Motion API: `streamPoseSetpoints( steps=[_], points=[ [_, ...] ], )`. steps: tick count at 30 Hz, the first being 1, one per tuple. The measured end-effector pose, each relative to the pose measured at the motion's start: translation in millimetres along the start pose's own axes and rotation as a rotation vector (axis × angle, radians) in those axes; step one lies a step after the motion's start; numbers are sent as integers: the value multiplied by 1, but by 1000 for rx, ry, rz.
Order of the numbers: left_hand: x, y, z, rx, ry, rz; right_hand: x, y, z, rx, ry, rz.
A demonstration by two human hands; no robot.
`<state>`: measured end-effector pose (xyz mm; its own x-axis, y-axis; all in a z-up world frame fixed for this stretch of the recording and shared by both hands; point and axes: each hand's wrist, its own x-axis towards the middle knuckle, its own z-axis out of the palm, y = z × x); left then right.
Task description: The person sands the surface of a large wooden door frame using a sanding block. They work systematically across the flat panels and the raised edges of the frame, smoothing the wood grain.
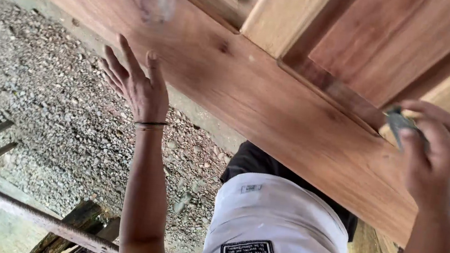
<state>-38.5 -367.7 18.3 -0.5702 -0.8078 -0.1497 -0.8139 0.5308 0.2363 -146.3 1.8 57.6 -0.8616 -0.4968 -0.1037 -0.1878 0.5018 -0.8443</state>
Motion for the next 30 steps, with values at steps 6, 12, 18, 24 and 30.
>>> streamPoseSetpoints(
  steps=[6, 12, 18, 24, 30],
  points=[
    [-6, 40, 27, -29, -81, 219, 1, 17, 38, -315, -97, -124],
    [-10, 55, 48, 125, 172, 249, 8, 24, 47, -281, -82, -102],
    [-10, 55, 46, 87, 165, 257, 35, 12, 77, -249, -69, -209],
    [-10, 54, 45, 119, 183, 270, 23, 12, 60, -276, -128, -123],
    [-9, 54, 49, 132, 184, 255, 65, -10, 99, -320, -138, -315]
  ],
)
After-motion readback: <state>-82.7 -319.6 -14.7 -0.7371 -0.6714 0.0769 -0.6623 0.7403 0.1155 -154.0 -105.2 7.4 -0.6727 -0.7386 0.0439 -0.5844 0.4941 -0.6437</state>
